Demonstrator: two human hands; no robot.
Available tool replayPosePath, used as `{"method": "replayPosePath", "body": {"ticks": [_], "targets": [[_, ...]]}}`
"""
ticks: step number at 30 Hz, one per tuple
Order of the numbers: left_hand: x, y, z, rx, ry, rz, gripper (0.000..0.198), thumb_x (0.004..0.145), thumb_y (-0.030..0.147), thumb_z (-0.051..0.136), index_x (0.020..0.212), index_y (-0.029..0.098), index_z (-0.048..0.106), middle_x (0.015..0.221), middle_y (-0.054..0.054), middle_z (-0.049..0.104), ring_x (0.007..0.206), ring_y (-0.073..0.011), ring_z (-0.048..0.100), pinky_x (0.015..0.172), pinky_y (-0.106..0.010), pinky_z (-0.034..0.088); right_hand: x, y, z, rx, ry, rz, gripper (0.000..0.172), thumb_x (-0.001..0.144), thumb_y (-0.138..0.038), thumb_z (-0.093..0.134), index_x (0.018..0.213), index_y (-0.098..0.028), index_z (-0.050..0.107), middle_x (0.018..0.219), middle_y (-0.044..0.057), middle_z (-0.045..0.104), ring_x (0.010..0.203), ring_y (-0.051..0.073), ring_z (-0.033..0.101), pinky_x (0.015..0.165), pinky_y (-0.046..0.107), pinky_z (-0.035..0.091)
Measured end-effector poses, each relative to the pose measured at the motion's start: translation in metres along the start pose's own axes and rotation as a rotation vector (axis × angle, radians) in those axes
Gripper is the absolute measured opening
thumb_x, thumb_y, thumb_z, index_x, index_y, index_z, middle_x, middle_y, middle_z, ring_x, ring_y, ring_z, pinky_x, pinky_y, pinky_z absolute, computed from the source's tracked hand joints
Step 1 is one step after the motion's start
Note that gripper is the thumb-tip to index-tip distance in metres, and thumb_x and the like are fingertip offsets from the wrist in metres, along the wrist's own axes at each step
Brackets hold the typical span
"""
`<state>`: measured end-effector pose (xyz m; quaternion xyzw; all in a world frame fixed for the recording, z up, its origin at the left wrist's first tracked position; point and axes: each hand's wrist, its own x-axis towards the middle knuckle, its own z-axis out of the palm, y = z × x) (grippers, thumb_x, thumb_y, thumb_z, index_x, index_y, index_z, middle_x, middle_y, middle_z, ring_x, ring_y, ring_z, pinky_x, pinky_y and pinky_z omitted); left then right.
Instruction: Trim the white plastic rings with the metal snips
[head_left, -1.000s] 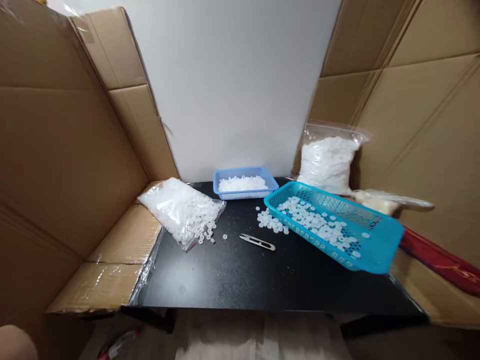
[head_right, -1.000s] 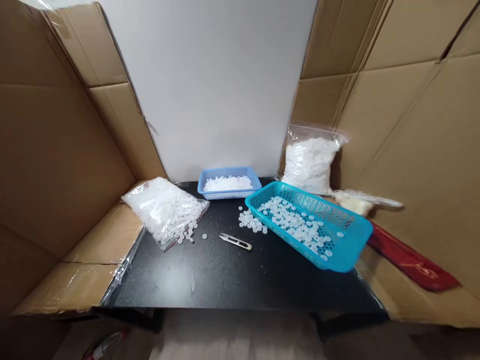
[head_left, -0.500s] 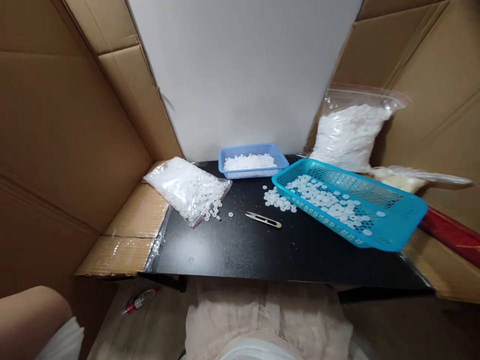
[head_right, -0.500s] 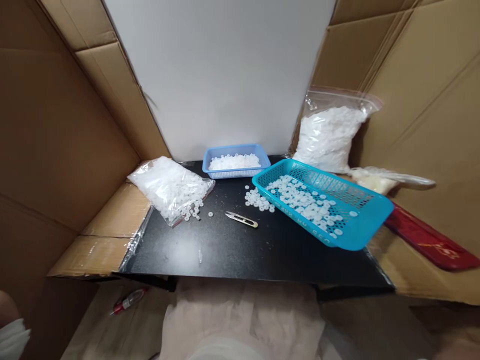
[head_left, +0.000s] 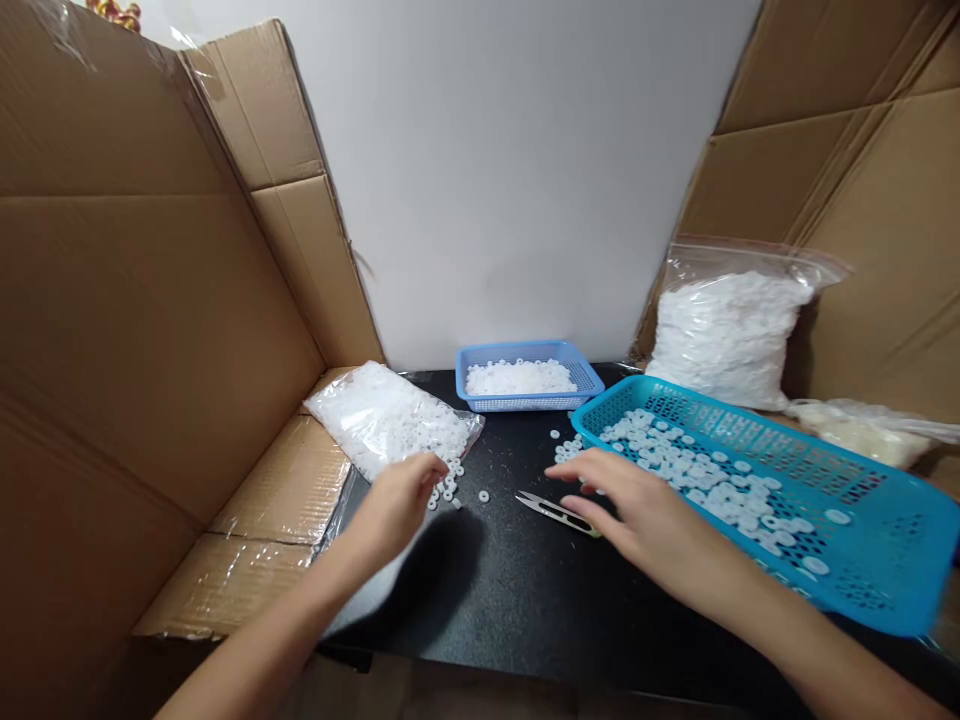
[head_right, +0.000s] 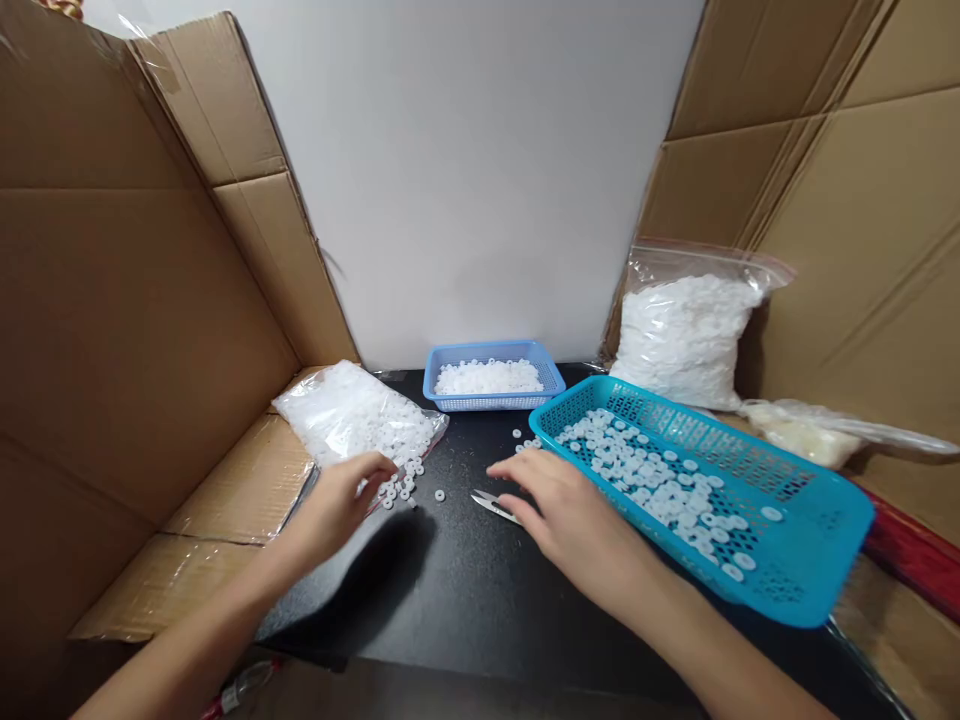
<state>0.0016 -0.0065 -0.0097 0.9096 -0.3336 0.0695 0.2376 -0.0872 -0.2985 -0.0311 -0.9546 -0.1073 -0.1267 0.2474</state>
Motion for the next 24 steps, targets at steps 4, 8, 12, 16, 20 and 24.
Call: {"method": "replayPosePath", "body": {"ticks": [4, 8, 12, 16, 20, 24], "targets": [[0.003, -0.002, 0.040, 0.055, -0.101, -0.019, 0.032, 0.092, 0.002, 0.032, 0.103, 0.014, 0.060, 0.091, -0.007, 0.068, 0.082, -0.0179, 0.064, 0.074, -0.030, 0.052, 0.031, -0.005, 0.033, -0.059, -0.327, 0.171, 0.027, 0.093, -0.012, 0.057, 0.119, -0.019, 0.064, 0.115, 0.010, 0.062, 0.113, 0.024, 0.059, 0.097, 0.036, 0.045], [0.009, -0.008, 0.054, 0.168, -0.189, -0.054, 0.044, 0.085, -0.003, 0.034, 0.121, 0.011, 0.056, 0.124, -0.016, 0.065, 0.111, -0.0228, 0.064, 0.094, -0.035, 0.050, 0.048, 0.005, 0.048, -0.069, -0.415, 0.218, 0.030, 0.086, -0.005, 0.060, 0.113, -0.018, 0.062, 0.103, 0.008, 0.063, 0.097, 0.022, 0.060, 0.076, 0.029, 0.039], [0.029, -0.015, 0.062, 0.343, -0.234, -0.091, 0.057, 0.078, -0.008, 0.042, 0.134, 0.000, 0.050, 0.152, -0.029, 0.041, 0.144, -0.0341, 0.038, 0.116, -0.046, 0.033, 0.059, 0.012, 0.051, -0.075, -0.400, 0.241, 0.031, 0.084, 0.002, 0.051, 0.108, -0.016, 0.059, 0.097, 0.008, 0.060, 0.085, 0.018, 0.058, 0.065, 0.027, 0.029], [0.056, -0.017, 0.070, 0.495, -0.157, -0.147, 0.051, 0.093, 0.003, 0.040, 0.143, 0.000, 0.045, 0.153, -0.031, 0.035, 0.141, -0.0413, 0.038, 0.111, -0.056, 0.034, 0.064, 0.013, 0.058, -0.046, -0.316, 0.236, 0.023, 0.097, -0.008, 0.041, 0.110, -0.015, 0.059, 0.109, 0.012, 0.057, 0.091, 0.020, 0.059, 0.070, 0.028, 0.033], [0.073, -0.018, 0.071, 0.580, -0.106, -0.174, 0.040, 0.102, 0.018, 0.036, 0.138, 0.014, 0.054, 0.136, -0.022, 0.052, 0.120, -0.0387, 0.051, 0.093, -0.056, 0.046, 0.061, 0.025, 0.063, 0.056, -0.262, 0.195, 0.022, 0.099, -0.015, 0.039, 0.111, -0.018, 0.058, 0.108, 0.010, 0.059, 0.099, 0.021, 0.060, 0.081, 0.031, 0.042], [0.074, -0.023, 0.071, 0.610, -0.102, -0.176, 0.036, 0.105, 0.027, 0.036, 0.131, 0.016, 0.057, 0.132, -0.020, 0.052, 0.116, -0.0374, 0.049, 0.089, -0.055, 0.047, 0.057, 0.039, 0.063, 0.157, -0.197, 0.161, 0.022, 0.098, -0.019, 0.039, 0.109, -0.019, 0.059, 0.105, 0.010, 0.060, 0.100, 0.021, 0.060, 0.088, 0.034, 0.045]]}}
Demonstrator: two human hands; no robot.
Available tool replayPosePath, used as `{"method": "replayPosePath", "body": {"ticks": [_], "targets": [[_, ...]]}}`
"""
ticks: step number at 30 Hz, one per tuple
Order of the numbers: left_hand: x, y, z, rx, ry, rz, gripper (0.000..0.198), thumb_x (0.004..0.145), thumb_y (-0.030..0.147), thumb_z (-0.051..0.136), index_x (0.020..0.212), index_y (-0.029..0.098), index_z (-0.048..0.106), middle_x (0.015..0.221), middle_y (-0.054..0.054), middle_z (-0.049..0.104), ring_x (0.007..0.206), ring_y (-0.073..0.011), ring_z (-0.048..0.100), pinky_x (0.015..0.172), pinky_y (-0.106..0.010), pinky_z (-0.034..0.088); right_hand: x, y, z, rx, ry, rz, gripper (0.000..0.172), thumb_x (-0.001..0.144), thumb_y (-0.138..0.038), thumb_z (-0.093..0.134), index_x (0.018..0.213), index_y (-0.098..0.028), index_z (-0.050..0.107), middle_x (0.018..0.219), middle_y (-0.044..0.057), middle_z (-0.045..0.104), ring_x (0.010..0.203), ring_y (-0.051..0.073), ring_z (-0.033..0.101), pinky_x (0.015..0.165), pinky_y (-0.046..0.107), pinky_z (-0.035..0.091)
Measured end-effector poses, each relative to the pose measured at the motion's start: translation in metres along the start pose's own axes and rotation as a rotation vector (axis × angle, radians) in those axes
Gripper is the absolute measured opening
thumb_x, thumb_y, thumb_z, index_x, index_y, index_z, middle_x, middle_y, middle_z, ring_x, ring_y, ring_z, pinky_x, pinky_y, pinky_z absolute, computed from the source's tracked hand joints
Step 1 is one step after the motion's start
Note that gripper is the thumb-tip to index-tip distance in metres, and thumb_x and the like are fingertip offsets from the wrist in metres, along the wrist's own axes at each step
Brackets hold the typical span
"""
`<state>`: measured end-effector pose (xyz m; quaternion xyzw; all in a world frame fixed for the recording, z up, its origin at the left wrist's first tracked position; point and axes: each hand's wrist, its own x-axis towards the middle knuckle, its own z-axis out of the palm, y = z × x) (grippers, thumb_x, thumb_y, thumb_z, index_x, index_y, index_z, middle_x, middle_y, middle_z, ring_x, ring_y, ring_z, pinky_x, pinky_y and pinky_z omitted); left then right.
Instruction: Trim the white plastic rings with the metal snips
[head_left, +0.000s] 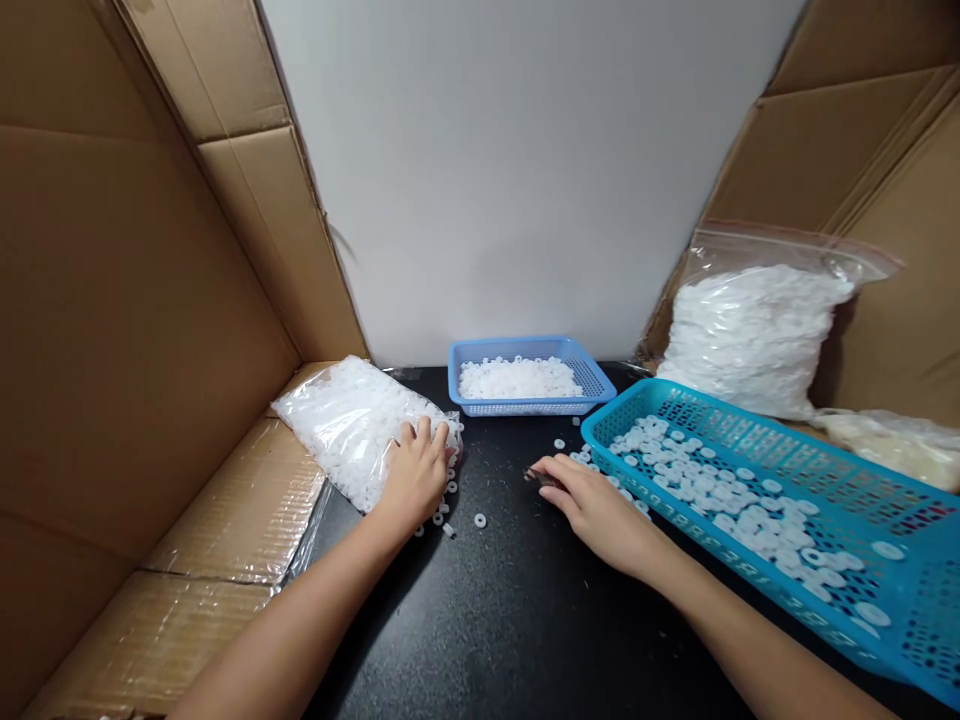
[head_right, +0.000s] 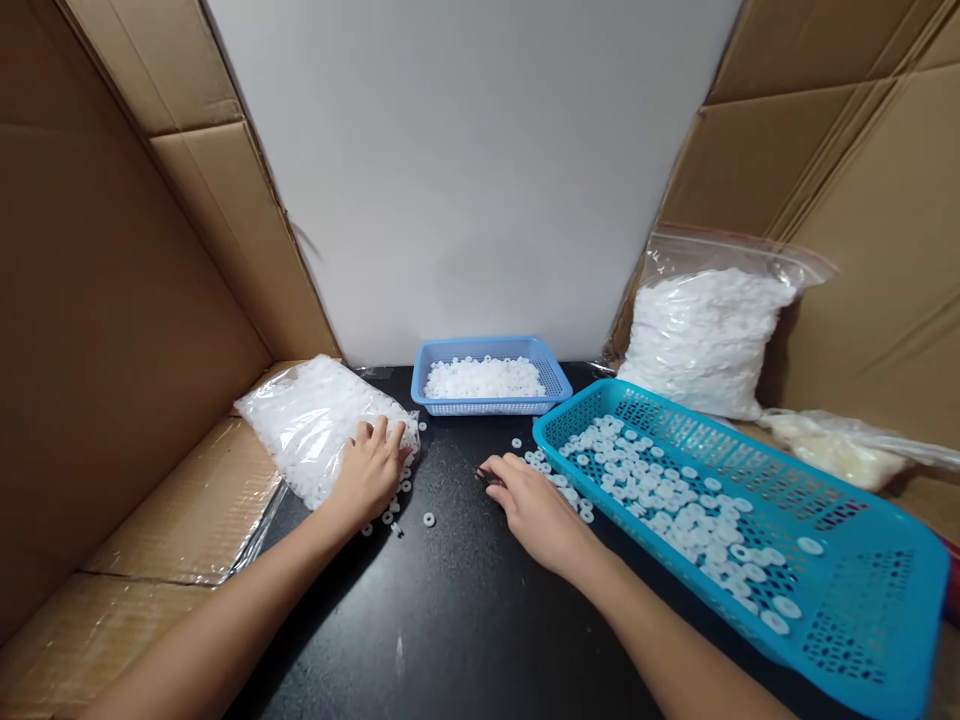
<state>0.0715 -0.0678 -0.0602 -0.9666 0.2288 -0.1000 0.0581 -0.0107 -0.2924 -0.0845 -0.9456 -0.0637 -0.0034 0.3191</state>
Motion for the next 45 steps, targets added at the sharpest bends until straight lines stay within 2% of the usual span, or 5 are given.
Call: {"method": "replayPosePath", "body": {"ticks": [6, 25, 35, 39, 45], "targets": [[-0.003, 0.001, 0.005, -0.016, -0.049, 0.112, 0.034, 0.106, 0.026, 0.034, 0.124, 0.017, 0.061, 0.123, -0.015, 0.056, 0.115, -0.0300, 0.049, 0.089, -0.041, 0.049, 0.000, 0.004, -0.002, 0.087, 0.069, -0.032, 0.021, 0.095, -0.024, 0.042, 0.103, -0.019, 0.061, 0.098, 0.008, 0.061, 0.091, 0.021, 0.060, 0.084, 0.035, 0.048], [0.004, 0.001, -0.012, -0.238, -0.232, -0.051, 0.028, 0.103, 0.036, 0.045, 0.113, 0.014, 0.061, 0.107, -0.016, 0.064, 0.097, -0.0336, 0.065, 0.080, -0.043, 0.047, 0.001, 0.004, -0.001, 0.172, 0.132, -0.103, 0.017, 0.092, -0.025, 0.047, 0.095, -0.019, 0.062, 0.090, 0.007, 0.062, 0.082, 0.019, 0.058, 0.079, 0.033, 0.046], [0.006, 0.005, -0.033, -1.188, -0.087, -0.362, 0.029, 0.102, 0.032, 0.047, 0.078, 0.019, 0.038, 0.073, 0.001, 0.039, 0.064, -0.0129, 0.041, 0.055, -0.020, 0.029, -0.001, -0.010, -0.006, 0.355, 0.199, -0.082, 0.024, 0.095, -0.036, 0.045, 0.098, -0.018, 0.061, 0.089, 0.006, 0.066, 0.077, 0.017, 0.057, 0.073, 0.031, 0.044], [-0.004, 0.029, -0.048, -1.741, -0.350, -0.498, 0.036, 0.107, 0.039, 0.027, 0.077, 0.020, 0.035, 0.062, 0.007, 0.019, 0.047, -0.0092, 0.016, 0.040, -0.018, 0.013, -0.004, -0.023, -0.002, 0.484, 0.201, -0.090, 0.038, 0.101, -0.044, 0.036, 0.117, -0.016, 0.056, 0.078, 0.002, 0.061, 0.066, 0.013, 0.055, 0.063, 0.025, 0.045], [-0.014, 0.056, -0.045, -2.221, -0.599, -0.688, 0.035, 0.108, 0.024, 0.023, 0.077, 0.017, 0.038, 0.062, 0.004, 0.036, 0.041, -0.0036, 0.028, 0.033, -0.013, 0.013, -0.014, -0.039, 0.003, 0.518, 0.191, -0.200, 0.024, 0.098, -0.037, 0.052, 0.106, -0.018, 0.066, 0.089, 0.003, 0.065, 0.072, 0.011, 0.056, 0.066, 0.022, 0.044]]}}
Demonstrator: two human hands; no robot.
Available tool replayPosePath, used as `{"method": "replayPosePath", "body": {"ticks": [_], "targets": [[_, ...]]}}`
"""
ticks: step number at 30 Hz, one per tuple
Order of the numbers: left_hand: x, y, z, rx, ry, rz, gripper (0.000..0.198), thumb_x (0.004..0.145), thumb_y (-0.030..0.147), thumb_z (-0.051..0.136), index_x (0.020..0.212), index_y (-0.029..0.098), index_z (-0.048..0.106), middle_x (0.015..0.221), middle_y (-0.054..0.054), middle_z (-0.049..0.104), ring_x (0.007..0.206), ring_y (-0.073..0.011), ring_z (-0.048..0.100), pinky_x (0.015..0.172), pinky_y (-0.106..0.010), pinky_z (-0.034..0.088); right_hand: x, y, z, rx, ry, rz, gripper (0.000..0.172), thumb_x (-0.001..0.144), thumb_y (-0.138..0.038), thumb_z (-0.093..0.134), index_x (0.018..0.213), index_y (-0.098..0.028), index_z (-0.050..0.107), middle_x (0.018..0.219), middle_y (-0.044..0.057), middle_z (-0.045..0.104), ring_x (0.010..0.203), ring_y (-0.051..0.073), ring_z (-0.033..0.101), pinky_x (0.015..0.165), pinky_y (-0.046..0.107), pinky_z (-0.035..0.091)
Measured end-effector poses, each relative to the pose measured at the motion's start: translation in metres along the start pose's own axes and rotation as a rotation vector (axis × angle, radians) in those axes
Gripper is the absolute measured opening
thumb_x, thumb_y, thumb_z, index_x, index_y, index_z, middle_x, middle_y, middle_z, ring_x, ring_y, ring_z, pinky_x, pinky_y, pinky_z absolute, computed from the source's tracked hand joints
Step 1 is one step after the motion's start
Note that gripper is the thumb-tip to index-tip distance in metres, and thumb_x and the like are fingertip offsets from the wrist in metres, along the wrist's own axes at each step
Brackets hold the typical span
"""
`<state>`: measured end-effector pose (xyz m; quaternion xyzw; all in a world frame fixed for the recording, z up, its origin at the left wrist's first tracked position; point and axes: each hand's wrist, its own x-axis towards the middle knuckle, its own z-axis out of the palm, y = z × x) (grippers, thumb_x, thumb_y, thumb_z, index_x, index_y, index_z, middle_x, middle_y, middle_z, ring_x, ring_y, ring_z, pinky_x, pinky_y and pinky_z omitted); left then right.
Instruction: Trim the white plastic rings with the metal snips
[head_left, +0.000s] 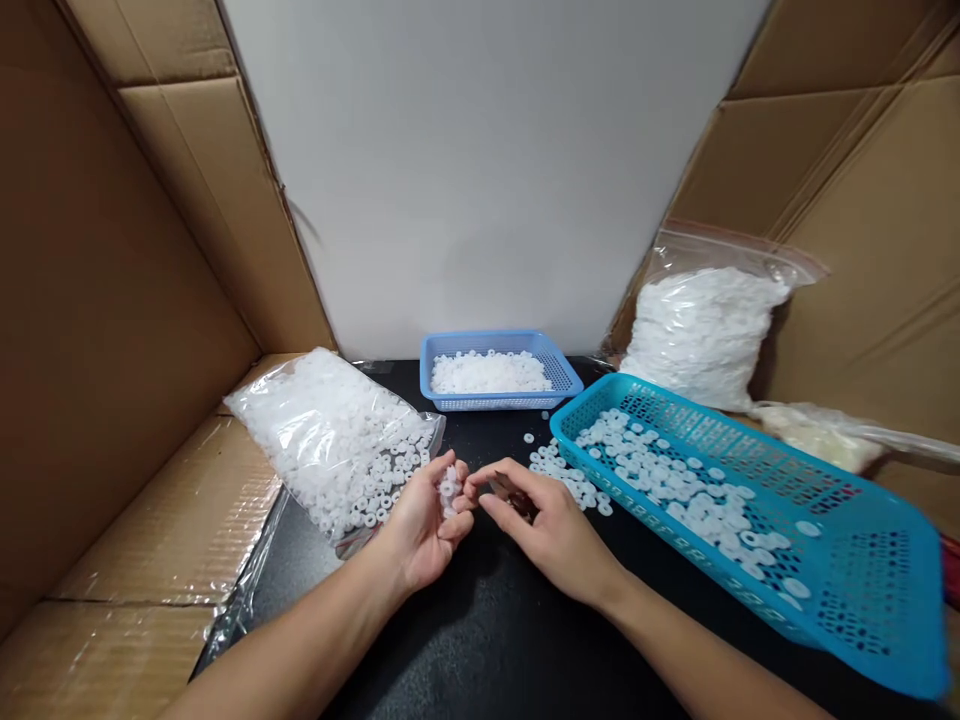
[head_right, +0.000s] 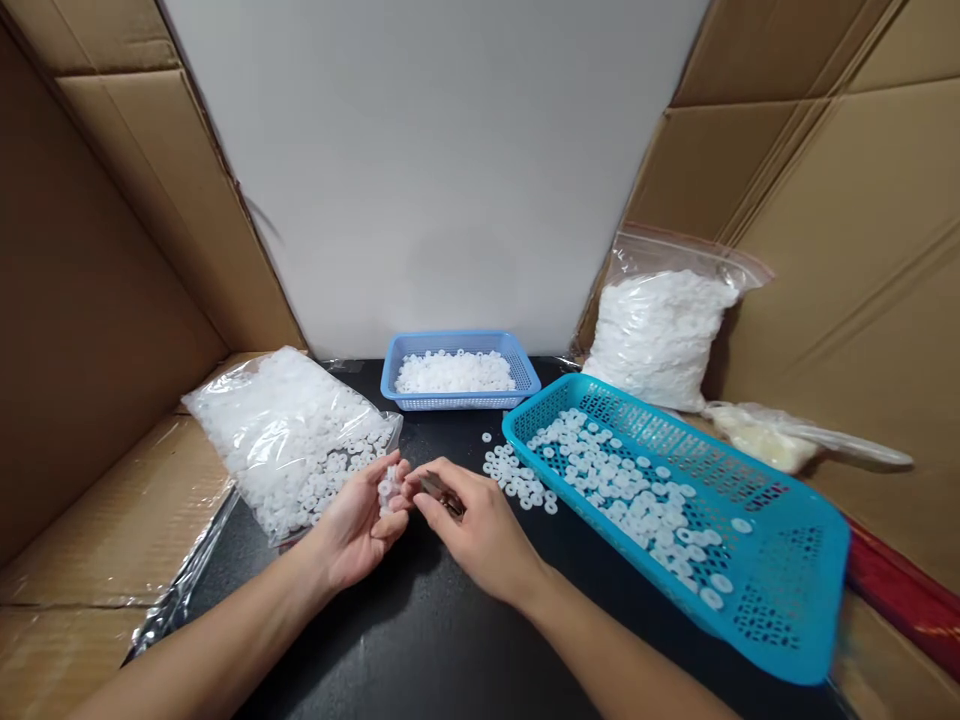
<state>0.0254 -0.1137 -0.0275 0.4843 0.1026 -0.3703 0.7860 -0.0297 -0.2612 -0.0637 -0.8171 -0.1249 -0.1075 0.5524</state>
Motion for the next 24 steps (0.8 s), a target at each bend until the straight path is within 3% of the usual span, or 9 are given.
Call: {"method": "replayPosePath", "body": {"ticks": [7, 11, 14, 17, 20, 24], "targets": [[0.002, -0.007, -0.006, -0.136, -0.010, -0.021, 0.038, 0.107, 0.026, 0.029, 0.084, 0.009, 0.053, 0.065, -0.004, 0.053, 0.046, -0.0060, 0.046, 0.035, -0.013, 0.021, 0.000, -0.001, -0.001, -0.099, 0.140, -0.074, 0.025, 0.096, -0.030, 0.056, 0.109, -0.019, 0.074, 0.083, 0.004, 0.058, 0.066, 0.010, 0.052, 0.060, 0.022, 0.044], [-0.002, -0.013, -0.003, -0.104, -0.008, 0.012, 0.040, 0.108, 0.031, 0.034, 0.087, 0.008, 0.059, 0.064, -0.005, 0.055, 0.045, -0.0067, 0.047, 0.037, -0.014, 0.026, -0.001, -0.002, -0.001, -0.069, 0.125, -0.048, 0.022, 0.094, -0.035, 0.062, 0.107, -0.022, 0.075, 0.080, 0.003, 0.054, 0.069, 0.011, 0.054, 0.058, 0.020, 0.045], [-0.006, -0.019, -0.002, -0.037, 0.001, 0.064, 0.034, 0.105, 0.036, 0.046, 0.088, 0.009, 0.058, 0.072, -0.005, 0.061, 0.052, -0.0059, 0.053, 0.042, -0.012, 0.033, -0.002, -0.001, 0.000, -0.041, 0.083, -0.015, 0.015, 0.090, -0.033, 0.067, 0.090, -0.019, 0.072, 0.080, 0.003, 0.052, 0.068, 0.010, 0.054, 0.052, 0.018, 0.043], [-0.010, -0.026, -0.001, 0.075, -0.013, 0.159, 0.045, 0.084, 0.054, 0.073, 0.087, 0.013, 0.056, 0.075, -0.002, 0.062, 0.059, -0.0058, 0.055, 0.050, -0.011, 0.039, -0.002, -0.001, 0.000, -0.072, 0.078, -0.042, 0.015, 0.087, -0.028, 0.072, 0.078, -0.017, 0.066, 0.079, 0.002, 0.053, 0.068, 0.010, 0.054, 0.056, 0.018, 0.043], [-0.013, -0.030, 0.000, 0.143, -0.026, 0.175, 0.064, 0.061, 0.064, 0.085, 0.083, 0.015, 0.051, 0.072, 0.003, 0.058, 0.057, -0.0036, 0.050, 0.053, -0.011, 0.041, -0.001, -0.001, -0.001, -0.099, 0.070, -0.079, 0.015, 0.084, -0.024, 0.074, 0.075, -0.016, 0.065, 0.078, 0.001, 0.054, 0.066, 0.009, 0.052, 0.058, 0.019, 0.043], [-0.013, -0.026, 0.000, 0.061, -0.012, 0.196, 0.063, 0.057, 0.060, 0.089, 0.078, 0.015, 0.050, 0.061, 0.003, 0.055, 0.051, -0.0046, 0.046, 0.045, -0.011, 0.033, -0.001, -0.002, -0.003, 0.008, 0.112, -0.081, 0.012, 0.088, -0.028, 0.070, 0.086, -0.017, 0.074, 0.078, 0.003, 0.062, 0.066, 0.009, 0.056, 0.058, 0.020, 0.044]]}}
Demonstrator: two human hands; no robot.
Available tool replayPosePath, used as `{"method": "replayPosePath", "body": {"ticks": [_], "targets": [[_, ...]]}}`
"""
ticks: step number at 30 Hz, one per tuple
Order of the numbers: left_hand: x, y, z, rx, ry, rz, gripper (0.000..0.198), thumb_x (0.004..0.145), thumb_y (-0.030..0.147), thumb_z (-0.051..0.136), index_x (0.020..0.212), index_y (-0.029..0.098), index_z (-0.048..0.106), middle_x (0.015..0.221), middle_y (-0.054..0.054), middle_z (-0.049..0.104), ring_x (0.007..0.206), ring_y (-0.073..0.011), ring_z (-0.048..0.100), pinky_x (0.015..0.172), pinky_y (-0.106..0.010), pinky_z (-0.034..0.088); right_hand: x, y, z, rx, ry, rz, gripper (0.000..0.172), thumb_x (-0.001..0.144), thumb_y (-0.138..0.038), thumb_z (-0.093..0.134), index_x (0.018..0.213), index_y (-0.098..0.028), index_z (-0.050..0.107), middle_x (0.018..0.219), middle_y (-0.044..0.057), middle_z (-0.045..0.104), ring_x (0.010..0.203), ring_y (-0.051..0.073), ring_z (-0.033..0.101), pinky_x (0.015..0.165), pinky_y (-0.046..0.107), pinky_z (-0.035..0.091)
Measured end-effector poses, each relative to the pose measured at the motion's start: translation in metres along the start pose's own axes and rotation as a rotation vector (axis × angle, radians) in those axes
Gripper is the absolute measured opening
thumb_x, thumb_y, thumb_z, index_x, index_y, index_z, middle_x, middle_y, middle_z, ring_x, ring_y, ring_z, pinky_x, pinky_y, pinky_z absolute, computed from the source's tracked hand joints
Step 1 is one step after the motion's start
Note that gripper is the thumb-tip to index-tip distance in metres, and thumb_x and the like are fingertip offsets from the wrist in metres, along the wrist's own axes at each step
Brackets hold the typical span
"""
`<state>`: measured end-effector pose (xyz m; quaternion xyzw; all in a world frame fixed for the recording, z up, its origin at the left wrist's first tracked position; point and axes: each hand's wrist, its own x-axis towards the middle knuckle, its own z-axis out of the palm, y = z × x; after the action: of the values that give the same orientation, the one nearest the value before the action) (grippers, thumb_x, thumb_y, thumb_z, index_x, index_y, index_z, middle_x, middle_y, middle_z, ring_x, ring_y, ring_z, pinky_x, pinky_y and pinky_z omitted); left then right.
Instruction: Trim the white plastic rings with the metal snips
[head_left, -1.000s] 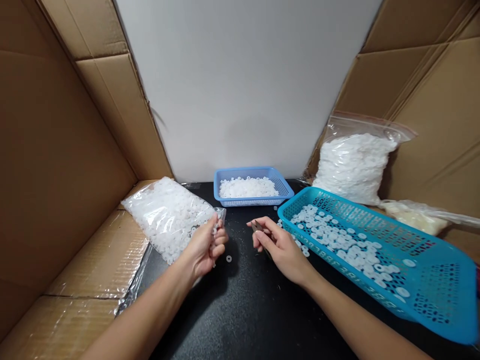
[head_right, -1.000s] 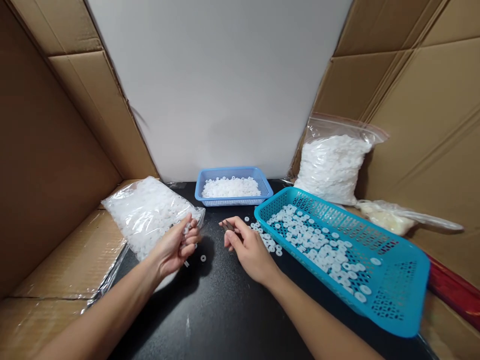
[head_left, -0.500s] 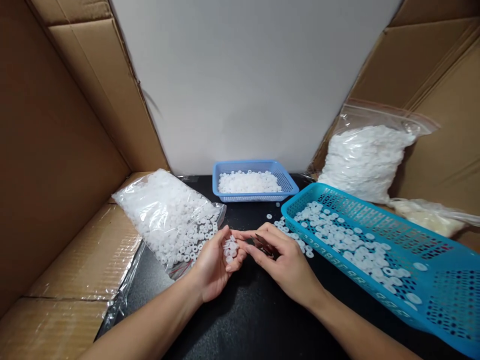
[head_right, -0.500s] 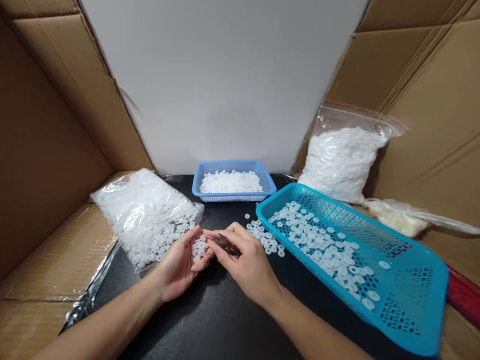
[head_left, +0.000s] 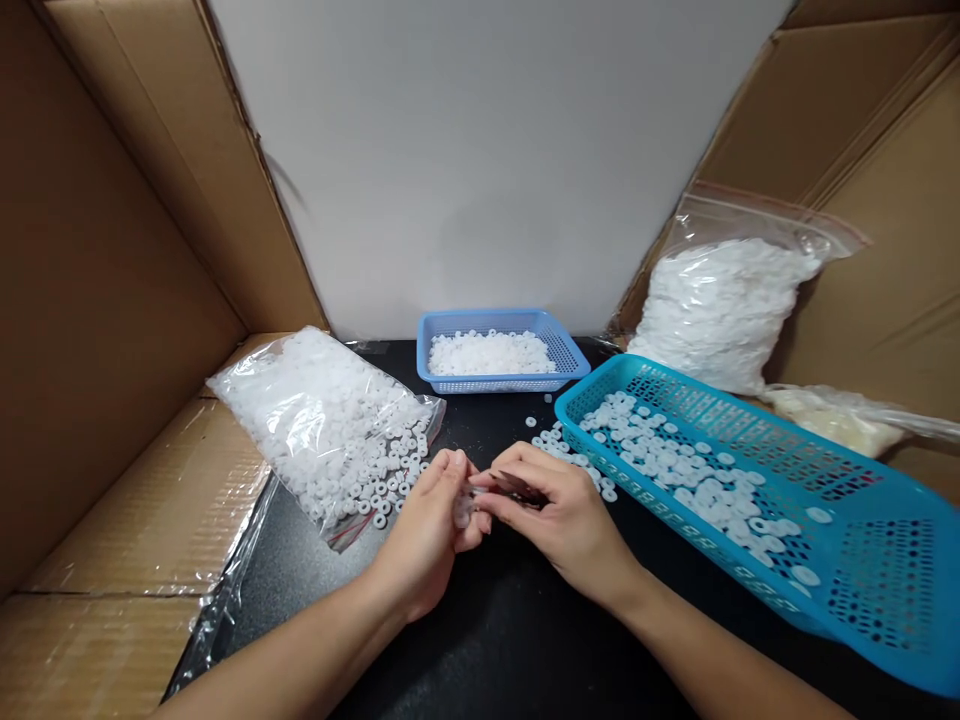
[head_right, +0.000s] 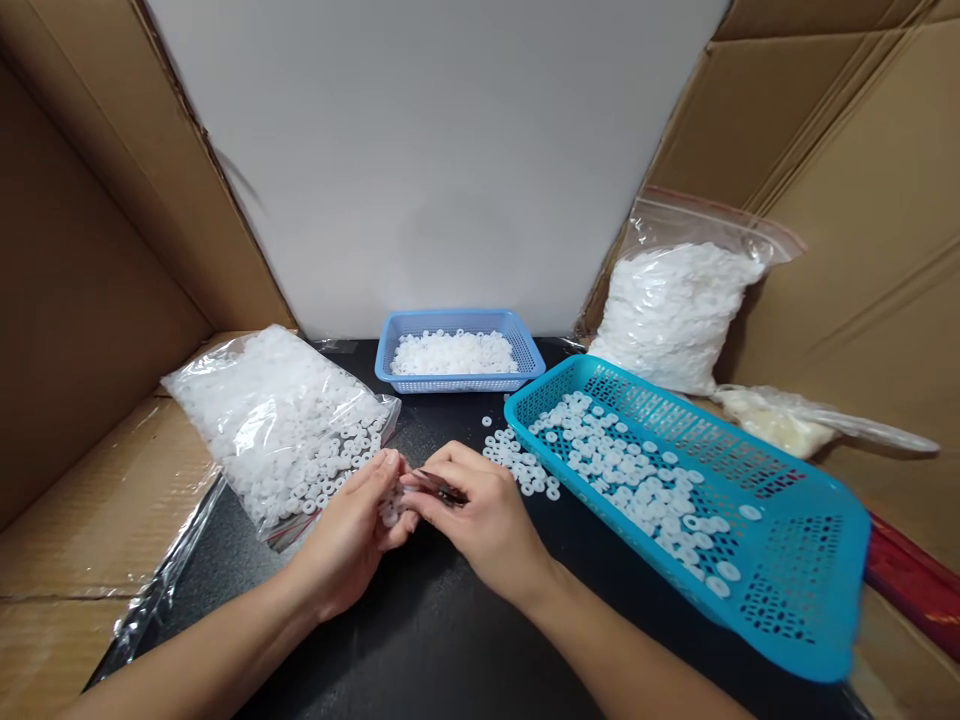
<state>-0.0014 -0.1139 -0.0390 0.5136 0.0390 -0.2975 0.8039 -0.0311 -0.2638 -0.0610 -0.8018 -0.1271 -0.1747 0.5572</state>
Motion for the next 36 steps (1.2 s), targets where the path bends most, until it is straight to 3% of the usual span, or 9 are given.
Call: {"method": "replayPosePath", "body": {"ticks": [4, 8, 13, 18, 23, 28, 36], "targets": [[0.002, 0.010, -0.006, -0.081, -0.063, -0.039, 0.052, 0.063, 0.050, 0.090, 0.075, 0.011, 0.059, 0.058, -0.002, 0.057, 0.045, -0.0037, 0.039, 0.037, -0.013, 0.021, 0.001, -0.002, -0.003, 0.068, 0.090, 0.056, 0.020, 0.086, -0.037, 0.073, 0.086, -0.017, 0.077, 0.076, 0.004, 0.068, 0.058, 0.009, 0.051, 0.052, 0.021, 0.040], [0.001, 0.013, -0.012, -0.075, -0.133, -0.025, 0.042, 0.072, 0.039, 0.088, 0.093, 0.006, 0.073, 0.069, -0.004, 0.059, 0.055, -0.0051, 0.047, 0.041, -0.011, 0.027, 0.001, -0.005, -0.006, 0.049, 0.150, -0.011, 0.018, 0.085, -0.037, 0.075, 0.082, -0.019, 0.076, 0.082, 0.005, 0.067, 0.061, 0.009, 0.054, 0.052, 0.020, 0.042], [-0.004, 0.011, -0.012, -0.032, -0.219, -0.034, 0.033, 0.088, 0.039, 0.074, 0.096, 0.007, 0.076, 0.071, -0.006, 0.059, 0.057, -0.0051, 0.046, 0.046, -0.012, 0.030, 0.000, -0.007, -0.008, -0.005, 0.185, -0.056, 0.012, 0.085, -0.034, 0.075, 0.084, -0.022, 0.078, 0.081, 0.004, 0.061, 0.057, 0.007, 0.048, 0.048, 0.019, 0.041], [-0.007, 0.013, -0.011, -0.050, -0.243, -0.046, 0.028, 0.085, 0.031, 0.069, 0.100, 0.008, 0.075, 0.084, -0.010, 0.065, 0.069, -0.0095, 0.055, 0.056, -0.015, 0.038, -0.001, -0.006, -0.009, -0.067, 0.226, -0.109, 0.010, 0.086, -0.027, 0.074, 0.082, -0.019, 0.075, 0.080, 0.003, 0.060, 0.059, 0.007, 0.052, 0.049, 0.018, 0.043], [-0.009, 0.013, -0.010, 0.000, -0.181, -0.059, 0.036, 0.085, 0.026, 0.068, 0.117, 0.010, 0.065, 0.070, -0.004, 0.060, 0.060, -0.0086, 0.048, 0.055, -0.017, 0.034, -0.001, -0.006, -0.006, -0.161, 0.196, -0.202, 0.007, 0.089, -0.019, 0.069, 0.082, -0.017, 0.072, 0.087, 0.005, 0.065, 0.074, 0.010, 0.064, 0.062, 0.019, 0.052], [-0.012, 0.008, -0.008, 0.062, -0.116, -0.035, 0.057, 0.079, 0.041, 0.078, 0.126, 0.016, 0.058, 0.080, -0.001, 0.059, 0.067, -0.0089, 0.049, 0.066, -0.020, 0.039, -0.001, -0.003, -0.001, -0.157, 0.101, -0.243, 0.006, 0.088, -0.012, 0.068, 0.085, -0.017, 0.070, 0.086, 0.002, 0.069, 0.077, 0.009, 0.067, 0.068, 0.016, 0.053], [-0.012, 0.002, -0.007, 0.246, -0.209, 0.033, 0.075, 0.084, 0.061, 0.070, 0.140, 0.016, 0.047, 0.075, 0.002, 0.053, 0.068, -0.0097, 0.045, 0.063, -0.021, 0.033, -0.001, -0.002, 0.000, -0.167, 0.040, -0.144, 0.011, 0.081, -0.006, 0.072, 0.083, -0.016, 0.070, 0.080, -0.001, 0.067, 0.069, 0.008, 0.062, 0.064, 0.016, 0.049]]}}
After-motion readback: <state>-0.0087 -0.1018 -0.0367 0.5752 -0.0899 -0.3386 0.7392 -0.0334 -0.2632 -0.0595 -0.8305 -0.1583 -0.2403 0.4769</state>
